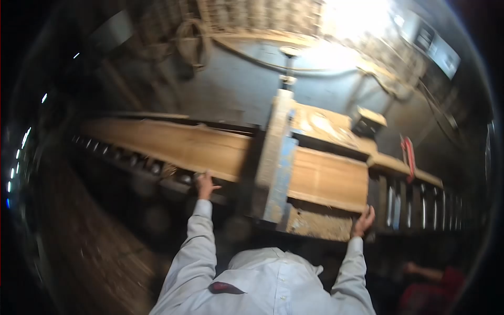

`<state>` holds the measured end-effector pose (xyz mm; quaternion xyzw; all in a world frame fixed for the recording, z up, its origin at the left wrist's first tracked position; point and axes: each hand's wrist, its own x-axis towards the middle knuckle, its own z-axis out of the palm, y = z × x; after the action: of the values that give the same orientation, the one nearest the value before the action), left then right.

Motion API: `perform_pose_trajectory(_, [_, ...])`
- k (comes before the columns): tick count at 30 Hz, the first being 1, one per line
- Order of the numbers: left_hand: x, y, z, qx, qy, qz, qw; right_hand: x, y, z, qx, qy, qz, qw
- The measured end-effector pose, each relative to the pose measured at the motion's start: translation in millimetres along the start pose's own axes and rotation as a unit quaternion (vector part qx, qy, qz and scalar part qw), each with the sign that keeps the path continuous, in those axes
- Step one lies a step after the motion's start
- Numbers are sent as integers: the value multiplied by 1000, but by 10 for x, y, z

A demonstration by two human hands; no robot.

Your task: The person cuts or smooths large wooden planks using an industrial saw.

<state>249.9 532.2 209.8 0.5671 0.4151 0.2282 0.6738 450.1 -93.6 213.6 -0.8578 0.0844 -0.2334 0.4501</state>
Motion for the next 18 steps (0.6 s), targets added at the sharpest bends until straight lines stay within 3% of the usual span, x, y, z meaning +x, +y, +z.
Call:
perform_pose_trajectory(2, [31,24,17,32,27,-22,999,-209,102,45,186,40,82,978])
perform_pose_trajectory(4, [24,41,44,37,31,-17,999,-546,51,89,259,75,145,952])
perform_pose_trajectory(6, [-20,84,88,54,43,-16,997,-857,-353,30,339,15,253,906])
perform_pose_trajectory(10, [52,-6,18,67,21,-3,998,-966,-518,244,523,-195,426,712])
perform_pose_trajectory(14, [-47,73,78,71,26,4,997,-824,-346,856,572,-207,516,603])
perform_pose_trajectory(15, [-14,59,43,74,26,-1,997,-752,-465,928,561,-202,534,600])
perform_pose_trajectory(17, [-57,101,51,61,23,4,998,-760,-515,1021,491,-151,533,672])
perform_pose_trajectory(18, [-8,66,39,68,22,2,997,-789,-549,1024,486,-145,528,681])
